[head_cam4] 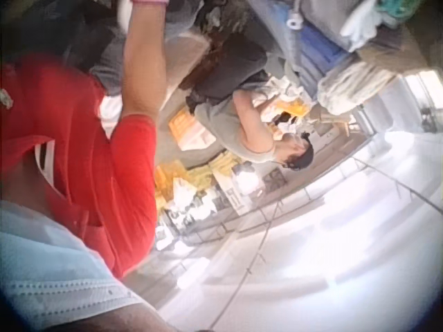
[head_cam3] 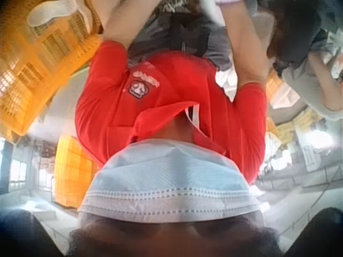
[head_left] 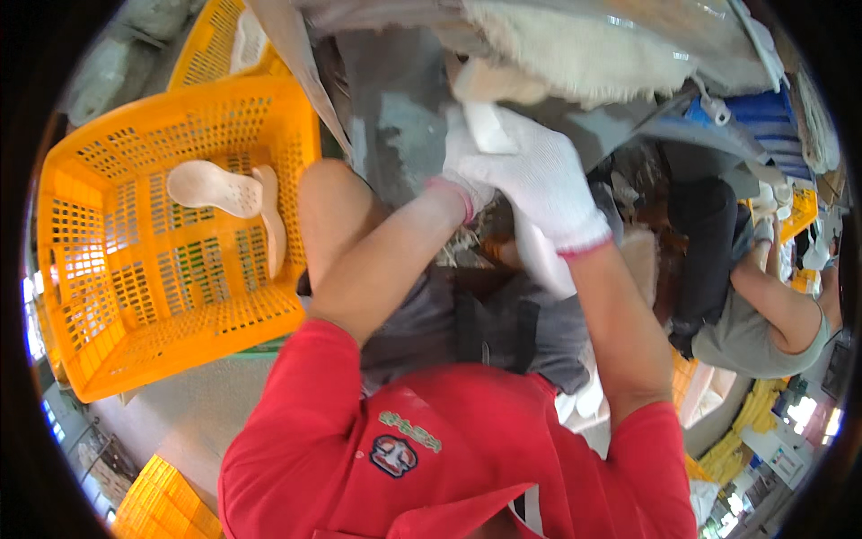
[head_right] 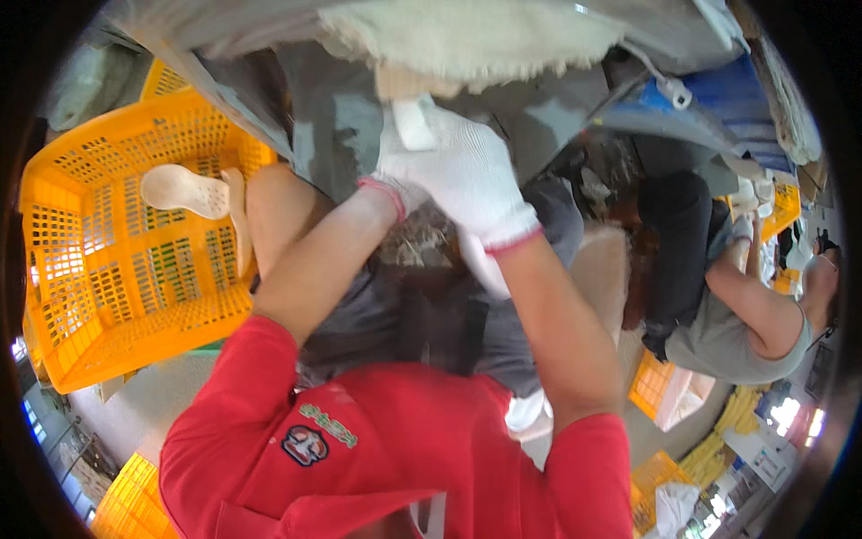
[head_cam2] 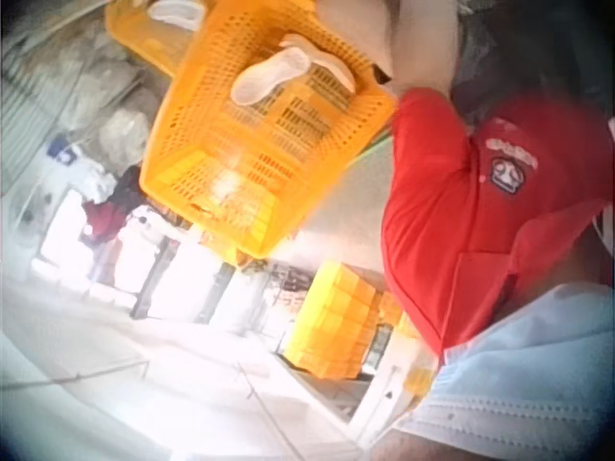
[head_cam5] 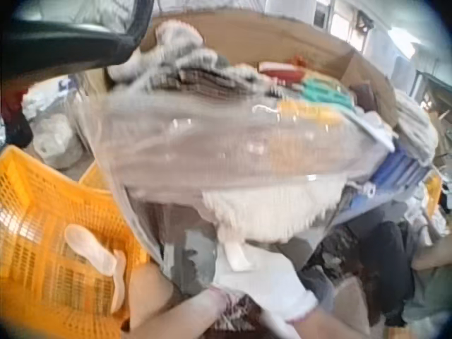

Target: The person sits on the floor and repeatedly rubs white slipper soles against a rotating brush to remove debris, then places each slipper into a yellow basket. The person also moves a basket of finished slippers and retrieves a new basket to continue the task.

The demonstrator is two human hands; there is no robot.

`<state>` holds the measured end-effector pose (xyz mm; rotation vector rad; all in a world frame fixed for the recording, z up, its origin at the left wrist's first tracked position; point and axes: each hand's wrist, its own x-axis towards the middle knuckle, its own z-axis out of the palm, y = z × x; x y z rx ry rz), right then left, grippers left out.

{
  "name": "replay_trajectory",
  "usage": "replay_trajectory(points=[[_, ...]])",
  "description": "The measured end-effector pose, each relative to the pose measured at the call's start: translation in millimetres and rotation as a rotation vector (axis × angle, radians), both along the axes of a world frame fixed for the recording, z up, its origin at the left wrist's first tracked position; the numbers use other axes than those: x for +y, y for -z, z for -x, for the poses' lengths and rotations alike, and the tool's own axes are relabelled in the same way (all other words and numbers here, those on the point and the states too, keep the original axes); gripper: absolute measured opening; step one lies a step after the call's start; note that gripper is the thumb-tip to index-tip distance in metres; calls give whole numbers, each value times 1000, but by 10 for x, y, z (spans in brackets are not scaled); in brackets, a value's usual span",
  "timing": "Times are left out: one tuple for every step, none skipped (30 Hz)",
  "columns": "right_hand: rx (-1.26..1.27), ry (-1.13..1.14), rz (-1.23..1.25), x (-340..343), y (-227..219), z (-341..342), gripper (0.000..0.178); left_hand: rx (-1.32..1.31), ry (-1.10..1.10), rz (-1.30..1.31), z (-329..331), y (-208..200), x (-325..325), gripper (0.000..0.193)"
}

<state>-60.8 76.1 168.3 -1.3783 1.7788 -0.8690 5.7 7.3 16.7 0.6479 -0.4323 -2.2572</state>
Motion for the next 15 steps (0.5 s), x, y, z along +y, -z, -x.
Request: replay_trajectory(points=[[98, -36, -167, 111, -208, -15, 49, -183, 94, 129, -21, -6, -65, 69], [212, -61, -356, 251, -362, -47, 54, -5, 173, -272, -11, -36, -67, 61], [-191, -1, -264, 471, -313, -84, 74, 929, 431, -117, -26, -62, -141, 54], [-184, 13, -171, 485, -240, -108, 85, 458, 311, 93, -16, -113, -181, 57], [-153, 0, -29, 487, -168, -129, 96, 46, 172, 347, -13, -156, -261, 59], [63, -104, 59, 371, -118, -93, 79, -1, 61, 291, 8, -215, -327, 60], [381, -310, 164, 194, -124, -51, 63, 76, -3, 263, 22, -256, -391, 61], [538, -443, 217, 79, -125, -39, 46, 6, -22, 210, 42, -300, -446, 61], [613, -518, 209, 28, -133, -54, 31, -1, -28, 199, 59, -324, -467, 62], [654, -477, 215, 101, -146, -101, 27, 0, -9, 181, 72, -342, -484, 63], [735, -470, 193, 173, -158, -149, 23, 25, 34, 121, 91, -347, -478, 64], [816, -431, 223, 267, -165, -204, 19, 76, 73, 19, 86, -331, -458, 64], [901, -380, 403, 198, -138, -197, 17, 115, 87, -25, 104, -317, -422, 65], [878, -391, 452, 99, -98, -112, 16, 149, 97, -60, 86, -301, -389, 66], [813, -410, 464, 1, -66, -25, 16, 131, 76, -34, 88, -302, -332, 66]])
